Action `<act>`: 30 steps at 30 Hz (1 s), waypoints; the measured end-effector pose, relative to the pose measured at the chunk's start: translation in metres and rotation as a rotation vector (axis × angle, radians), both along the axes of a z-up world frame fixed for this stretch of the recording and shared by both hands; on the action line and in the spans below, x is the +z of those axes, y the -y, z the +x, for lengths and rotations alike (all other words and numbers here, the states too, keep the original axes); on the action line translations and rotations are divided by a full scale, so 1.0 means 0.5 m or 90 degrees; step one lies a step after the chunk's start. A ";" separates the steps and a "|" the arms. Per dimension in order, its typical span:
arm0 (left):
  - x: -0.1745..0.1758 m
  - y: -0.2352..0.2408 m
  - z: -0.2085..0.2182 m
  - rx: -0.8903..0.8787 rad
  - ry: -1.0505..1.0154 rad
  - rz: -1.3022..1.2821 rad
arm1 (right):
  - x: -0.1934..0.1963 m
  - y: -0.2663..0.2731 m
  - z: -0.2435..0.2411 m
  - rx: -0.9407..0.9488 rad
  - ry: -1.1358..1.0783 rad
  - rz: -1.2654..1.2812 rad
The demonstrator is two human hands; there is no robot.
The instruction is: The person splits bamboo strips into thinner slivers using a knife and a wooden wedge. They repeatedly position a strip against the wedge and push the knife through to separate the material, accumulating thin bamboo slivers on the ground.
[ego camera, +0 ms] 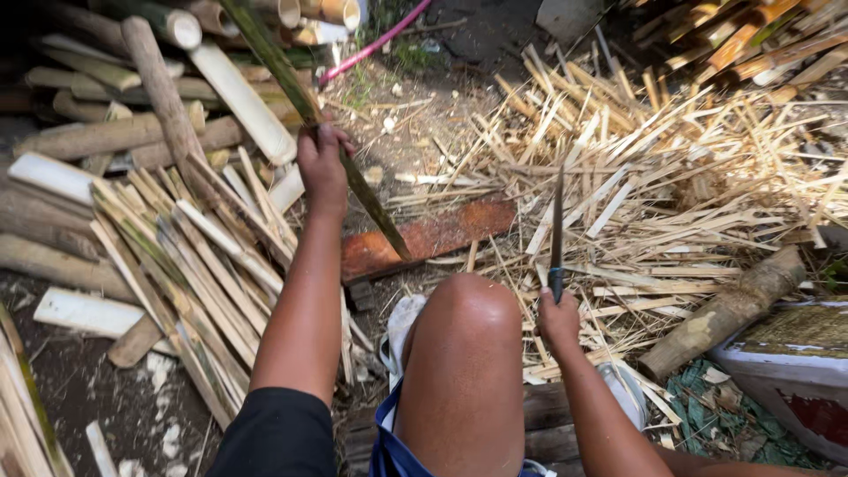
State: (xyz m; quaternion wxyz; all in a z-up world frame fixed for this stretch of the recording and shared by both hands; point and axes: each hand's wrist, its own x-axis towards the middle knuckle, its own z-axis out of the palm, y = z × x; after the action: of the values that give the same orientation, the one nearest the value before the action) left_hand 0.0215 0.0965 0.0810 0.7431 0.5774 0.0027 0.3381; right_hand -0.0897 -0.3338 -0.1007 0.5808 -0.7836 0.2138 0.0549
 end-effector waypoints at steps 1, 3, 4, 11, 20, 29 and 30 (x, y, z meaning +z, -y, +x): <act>0.010 0.034 0.020 -0.031 0.038 0.010 | 0.000 -0.003 -0.002 0.005 0.009 0.054; 0.035 0.077 0.035 -0.089 0.031 -0.001 | 0.006 -0.004 0.002 0.020 0.040 0.086; 0.054 0.092 0.036 -0.120 0.023 -0.005 | 0.013 -0.006 0.009 0.030 0.060 0.065; 0.209 0.148 0.094 -0.097 0.123 0.075 | 0.048 -0.007 0.012 0.078 0.171 -0.143; 0.309 0.186 0.056 -0.120 0.218 0.187 | 0.179 -0.078 -0.011 0.206 -0.028 -0.114; 0.405 0.261 -0.098 -0.016 0.255 0.034 | 0.468 -0.154 -0.122 0.291 0.401 -0.016; 0.404 0.268 -0.106 0.016 0.255 0.043 | 0.492 -0.156 -0.132 0.287 0.465 -0.019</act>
State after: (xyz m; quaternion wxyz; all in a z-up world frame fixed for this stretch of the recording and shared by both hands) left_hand -0.0315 -0.0376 0.2828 0.7049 0.5231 -0.1488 0.4553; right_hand -0.1558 -0.2558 0.1453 0.5803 -0.7870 -0.1819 -0.1039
